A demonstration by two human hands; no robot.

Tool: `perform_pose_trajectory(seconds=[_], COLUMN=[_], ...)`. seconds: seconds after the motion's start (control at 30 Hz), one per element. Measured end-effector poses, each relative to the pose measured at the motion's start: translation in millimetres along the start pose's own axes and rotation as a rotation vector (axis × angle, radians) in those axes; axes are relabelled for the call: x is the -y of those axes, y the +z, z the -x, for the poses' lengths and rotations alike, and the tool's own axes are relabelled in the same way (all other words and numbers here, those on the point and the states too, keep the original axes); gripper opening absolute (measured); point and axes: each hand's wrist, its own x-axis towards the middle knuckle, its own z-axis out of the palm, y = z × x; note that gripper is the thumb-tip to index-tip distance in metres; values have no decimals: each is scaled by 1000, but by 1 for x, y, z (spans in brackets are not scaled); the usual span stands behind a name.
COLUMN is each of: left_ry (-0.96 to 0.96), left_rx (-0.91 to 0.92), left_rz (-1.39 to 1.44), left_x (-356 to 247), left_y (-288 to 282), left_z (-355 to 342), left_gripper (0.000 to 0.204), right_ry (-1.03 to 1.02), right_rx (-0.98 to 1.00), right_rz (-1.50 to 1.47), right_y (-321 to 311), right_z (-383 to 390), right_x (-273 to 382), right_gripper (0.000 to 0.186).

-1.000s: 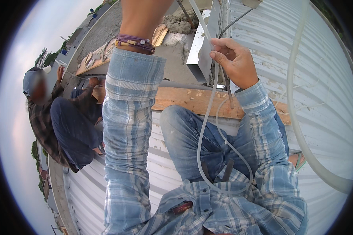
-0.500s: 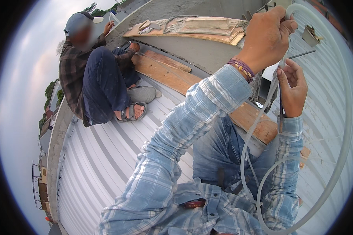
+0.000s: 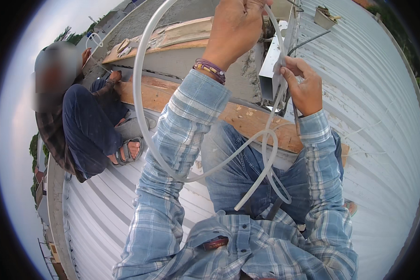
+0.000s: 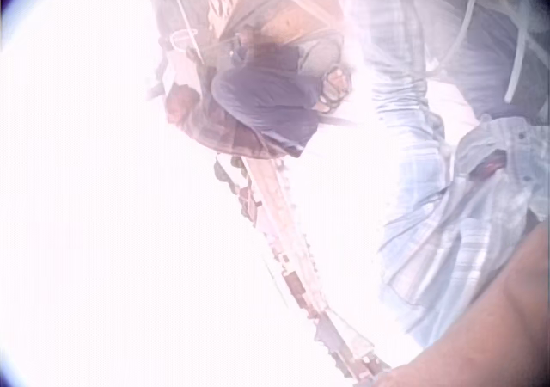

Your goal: The person sits on a corrugated metal roof and threads a white plastic conduit pipe through a metal electrical box. They repeatedly pull the pipe through the box and adjust its position while another worker sits nearby.

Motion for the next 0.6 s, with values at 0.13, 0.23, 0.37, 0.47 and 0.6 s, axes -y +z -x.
perform_pose_trajectory(seconds=[0.13,0.23,0.37,0.47,0.6], left_ry=[-333,-362,-380,-410,-444], left_rx=[109,373,324,269,192], left_rz=[636,545,499,504,461], left_x=[-13,-15,-23,-15,-19], left_y=[3,11,24,24,9], left_z=[15,24,25,23,3], left_gripper=[27,42,43,43,40], right_ry=[-25,-34,61,27,146], right_rx=[-20,-46,-27,30,142], right_rz=[-69,-91,-125,-87,-111], right_y=[8,8,4,7,3], right_z=[-2,-4,-3,-1,2], right_x=[8,5,8,-3,1], right_gripper=[28,28,29,30,32])
